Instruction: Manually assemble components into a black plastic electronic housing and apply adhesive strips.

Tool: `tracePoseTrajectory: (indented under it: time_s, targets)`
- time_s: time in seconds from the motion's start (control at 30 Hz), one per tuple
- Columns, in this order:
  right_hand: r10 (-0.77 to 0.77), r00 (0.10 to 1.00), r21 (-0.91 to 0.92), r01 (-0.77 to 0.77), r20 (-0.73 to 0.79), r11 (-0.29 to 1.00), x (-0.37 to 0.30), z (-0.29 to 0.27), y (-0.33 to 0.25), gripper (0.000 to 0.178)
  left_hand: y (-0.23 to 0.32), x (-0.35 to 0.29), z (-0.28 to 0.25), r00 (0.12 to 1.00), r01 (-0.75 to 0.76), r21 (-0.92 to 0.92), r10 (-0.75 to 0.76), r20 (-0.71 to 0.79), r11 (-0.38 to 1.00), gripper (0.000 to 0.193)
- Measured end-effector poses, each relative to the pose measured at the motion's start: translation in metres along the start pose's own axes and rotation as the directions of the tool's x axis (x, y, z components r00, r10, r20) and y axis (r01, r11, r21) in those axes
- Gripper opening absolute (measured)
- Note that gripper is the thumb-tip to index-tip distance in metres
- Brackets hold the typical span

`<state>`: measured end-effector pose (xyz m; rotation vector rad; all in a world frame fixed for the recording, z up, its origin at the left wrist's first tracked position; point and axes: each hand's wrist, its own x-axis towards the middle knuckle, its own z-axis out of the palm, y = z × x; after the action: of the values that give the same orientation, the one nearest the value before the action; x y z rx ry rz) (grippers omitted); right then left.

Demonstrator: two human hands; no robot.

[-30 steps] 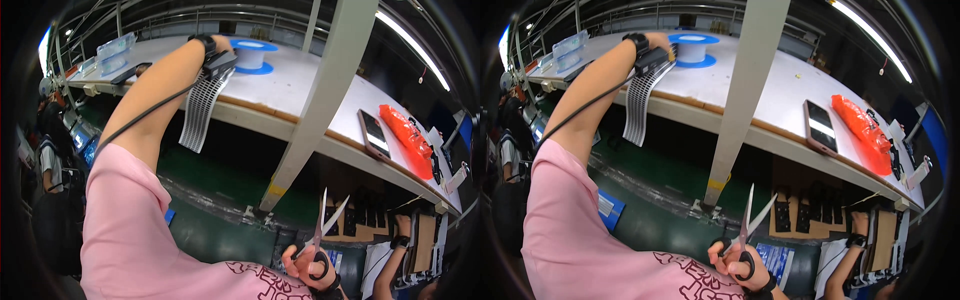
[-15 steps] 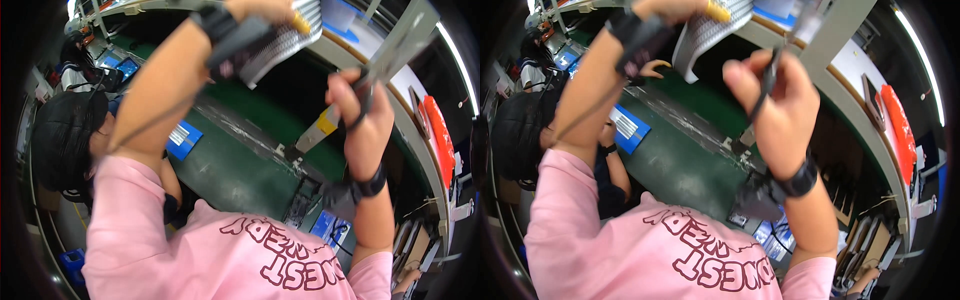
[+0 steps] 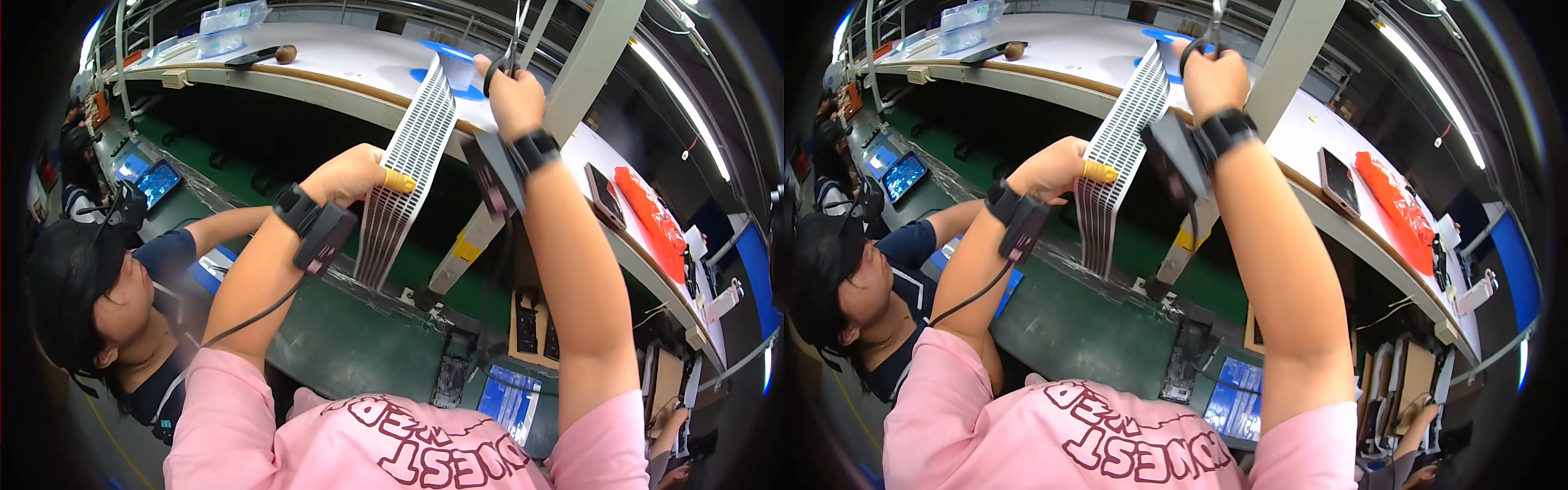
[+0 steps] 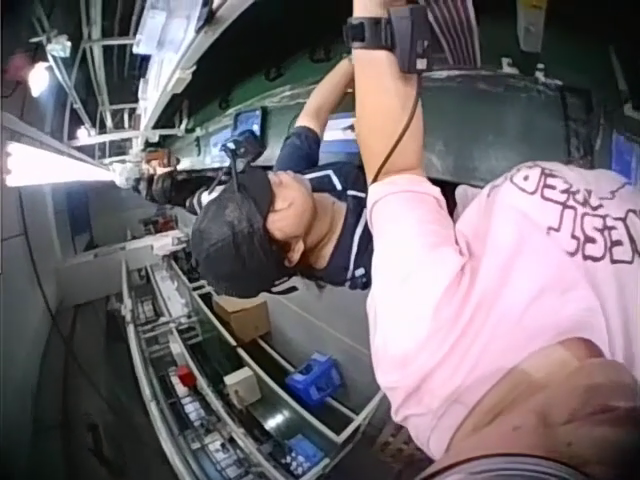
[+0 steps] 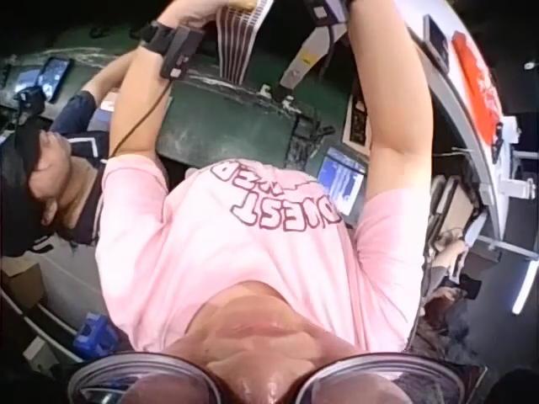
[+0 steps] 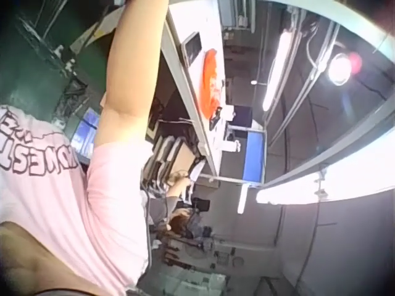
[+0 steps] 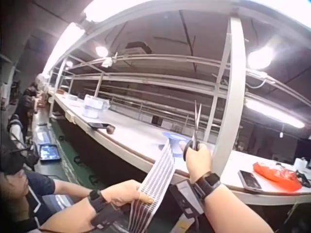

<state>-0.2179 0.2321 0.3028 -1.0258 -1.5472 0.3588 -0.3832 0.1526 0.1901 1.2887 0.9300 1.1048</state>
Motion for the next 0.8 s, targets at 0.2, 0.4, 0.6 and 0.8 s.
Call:
tracePoseTrajectory:
  time_s: [0.2,0.4,0.6,0.8]
  targets:
    - [0.141,0.645,0.228,-0.453,0.751,0.862,-0.149,-0.094,0.016,0.028,-0.065,-0.054,0.014,0.999,-0.008,-0.322,0.023,0.042,0.947,0.025]
    - [0.495,0.336,-0.223,-0.599,0.801,0.769,-0.173,-0.131,0.085,0.036,-0.111,-0.081,0.033,0.998,0.021,-0.507,-0.050,-0.044,0.862,0.031]
    - [0.468,-0.015,-0.427,-0.436,0.884,0.792,-0.137,-0.097,0.080,0.045,-0.098,-0.096,0.035,0.996,0.005,-0.479,-0.049,-0.080,0.878,0.022]
    - [0.457,-0.060,-0.456,-0.258,0.888,0.852,-0.110,-0.064,0.031,0.043,-0.092,-0.105,0.028,0.993,-0.010,-0.489,-0.047,-0.104,0.872,0.023]
